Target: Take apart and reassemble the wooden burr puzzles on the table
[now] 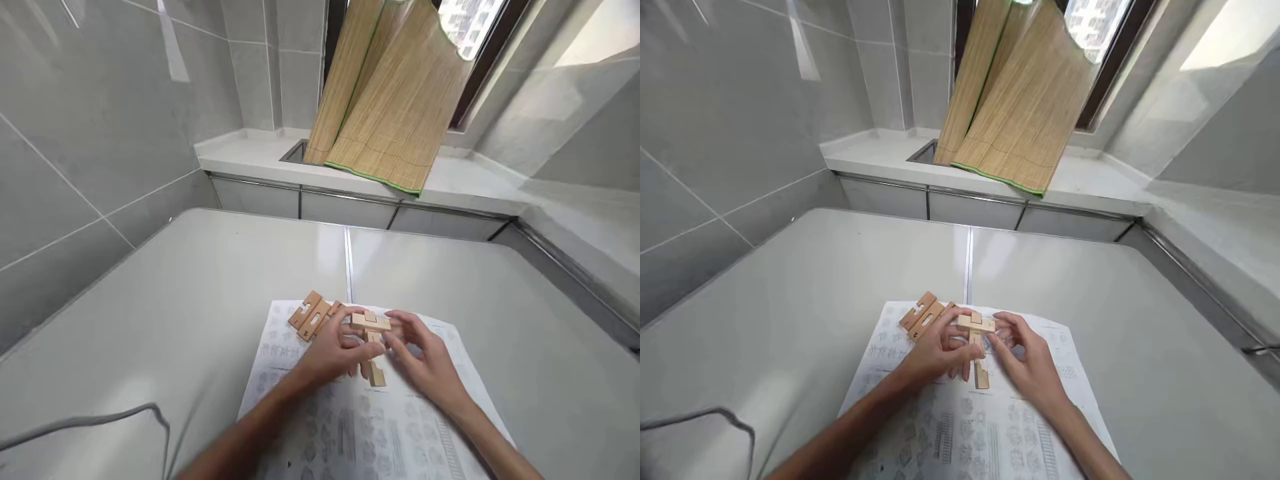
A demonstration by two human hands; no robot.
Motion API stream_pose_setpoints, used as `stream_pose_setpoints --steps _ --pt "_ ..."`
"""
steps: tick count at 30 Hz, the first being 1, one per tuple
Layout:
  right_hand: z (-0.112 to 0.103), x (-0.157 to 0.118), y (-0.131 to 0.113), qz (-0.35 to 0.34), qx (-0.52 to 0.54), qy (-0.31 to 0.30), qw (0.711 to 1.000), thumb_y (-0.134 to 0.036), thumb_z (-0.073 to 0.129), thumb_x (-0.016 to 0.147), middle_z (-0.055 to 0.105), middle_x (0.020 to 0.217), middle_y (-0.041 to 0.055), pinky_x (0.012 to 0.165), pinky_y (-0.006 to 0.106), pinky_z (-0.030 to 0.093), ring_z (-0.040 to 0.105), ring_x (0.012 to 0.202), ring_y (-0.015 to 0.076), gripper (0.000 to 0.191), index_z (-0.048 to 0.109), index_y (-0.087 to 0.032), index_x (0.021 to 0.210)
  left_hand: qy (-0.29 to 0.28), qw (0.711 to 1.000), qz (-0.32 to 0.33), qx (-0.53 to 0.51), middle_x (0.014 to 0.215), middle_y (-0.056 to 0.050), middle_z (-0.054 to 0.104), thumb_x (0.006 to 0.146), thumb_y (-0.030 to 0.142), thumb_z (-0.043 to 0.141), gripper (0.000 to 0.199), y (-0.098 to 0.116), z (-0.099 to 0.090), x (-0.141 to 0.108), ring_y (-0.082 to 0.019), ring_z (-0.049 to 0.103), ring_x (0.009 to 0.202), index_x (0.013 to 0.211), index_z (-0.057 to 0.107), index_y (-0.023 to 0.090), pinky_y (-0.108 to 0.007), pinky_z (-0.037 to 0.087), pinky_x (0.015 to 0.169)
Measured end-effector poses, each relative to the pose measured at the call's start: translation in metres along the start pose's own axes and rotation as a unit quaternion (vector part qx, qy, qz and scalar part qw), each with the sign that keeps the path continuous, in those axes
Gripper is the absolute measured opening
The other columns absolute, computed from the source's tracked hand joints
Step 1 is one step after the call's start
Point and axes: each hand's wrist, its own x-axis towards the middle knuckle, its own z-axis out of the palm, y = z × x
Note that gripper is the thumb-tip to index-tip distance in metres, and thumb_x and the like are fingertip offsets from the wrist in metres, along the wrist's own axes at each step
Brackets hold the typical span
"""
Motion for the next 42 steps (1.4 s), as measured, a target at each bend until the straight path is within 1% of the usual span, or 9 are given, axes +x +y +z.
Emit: stream_pose_setpoints --steps 6,11,15,18,23,27,33,37,42 --pt "-0.001 -0.004 -0.008 -0.002 -0.079 -0.059 0.995 -0.051 0.057 0.100 0.063 0.073 -0.0021 0.056 0.029 0.046 0.056 0.058 0.0161 0.027 0.058 -0.024 0.107 0.014 1.000 0.025 -0.011 0.101 -0.008 0.072 0.078 0.042 0.086 0.071 0.007 0.002 -0.004 -0.009 0.064 0.049 0.131 0.047 0.017 -0.020 0.042 0.042" --pt "-0.002 -0.007 -0.017 -0.081 -0.198 -0.123 0.969 -0.042 0.070 0.089 0.051 0.065 -0.0053 0.056 0.028 0.036 0.047 0.056 0.0143 0.034 0.043 -0.025 0.076 0.048 0.998 0.037 -0.021 0.105 -0.009 0.072 0.081 0.045 0.084 0.068 0.009 0.003 -0.006 -0.009 0.063 0.049 0.132 0.048 0.019 -0.021 0.042 0.042" --pt "-0.005 -0.007 -0.018 -0.163 -0.239 -0.143 0.946 -0.042 0.077 0.081 0.053 0.073 -0.0034 0.057 0.028 0.034 0.047 0.062 0.0158 0.034 0.048 -0.025 0.083 0.071 0.996 0.051 -0.023 0.111 -0.011 0.072 0.084 0.045 0.081 0.065 0.009 0.002 -0.005 -0.008 0.062 0.047 0.132 0.047 0.020 -0.020 0.041 0.040" --pt "-0.005 -0.006 -0.017 -0.181 -0.241 -0.144 0.943 -0.037 0.076 0.083 0.055 0.076 -0.0029 0.059 0.028 0.035 0.049 0.063 0.0156 0.028 0.051 -0.025 0.087 0.077 0.995 0.057 -0.028 0.107 -0.009 0.072 0.085 0.044 0.081 0.064 0.009 0.002 -0.004 -0.008 0.062 0.047 0.132 0.046 0.020 -0.020 0.042 0.040" --pt "-0.004 -0.003 -0.015 -0.178 -0.226 -0.134 0.948 -0.027 0.058 0.099 0.059 0.081 -0.0016 0.057 0.027 0.038 0.052 0.062 0.0142 0.010 0.055 -0.025 0.089 0.076 0.995 0.067 -0.014 0.108 -0.009 0.071 0.086 0.046 0.080 0.066 0.007 0.001 -0.004 -0.008 0.061 0.048 0.135 0.044 0.021 -0.021 0.044 0.042" --pt "-0.006 -0.002 -0.016 -0.163 -0.202 -0.094 0.961 -0.033 0.052 0.106 0.066 0.100 0.0019 0.056 0.028 0.041 0.054 0.059 0.0123 0.013 0.061 -0.026 0.100 0.087 0.993 0.070 0.031 0.101 -0.007 0.073 0.086 0.046 0.080 0.069 0.007 0.000 -0.007 -0.009 0.060 0.049 0.139 0.043 0.022 -0.022 0.046 0.046" --pt "-0.008 -0.001 -0.016 -0.136 -0.179 -0.026 0.974 -0.033 0.044 0.109 0.069 0.097 0.0033 0.057 0.028 0.047 0.057 0.060 0.0148 0.020 0.062 -0.027 0.116 0.085 0.985 0.084 0.123 0.087 -0.001 0.072 0.085 0.050 0.079 0.072 0.006 0.001 -0.010 -0.012 0.064 0.056 0.141 0.043 0.022 -0.027 0.052 0.058" --pt "-0.007 -0.002 -0.012 -0.149 -0.165 -0.010 0.975 -0.030 0.041 0.110 0.068 0.100 0.0050 0.059 0.029 0.050 0.058 0.061 0.0150 0.025 0.058 -0.026 0.128 0.081 0.978 0.084 0.175 0.074 0.006 0.064 0.085 0.048 0.079 0.070 0.004 0.002 -0.010 -0.012 0.061 0.057 0.140 0.044 0.023 -0.025 0.047 0.059" --pt "-0.006 -0.004 -0.008 -0.144 -0.137 0.007 0.980 -0.032 0.049 0.107 0.066 0.092 0.0019 0.053 0.027 0.047 0.056 0.059 0.0137 0.015 0.058 -0.026 0.118 0.069 0.965 0.100 0.232 0.061 0.011 0.052 0.084 0.048 0.079 0.069 0.002 0.002 -0.009 -0.013 0.056 0.057 0.139 0.046 0.022 -0.023 0.040 0.056"
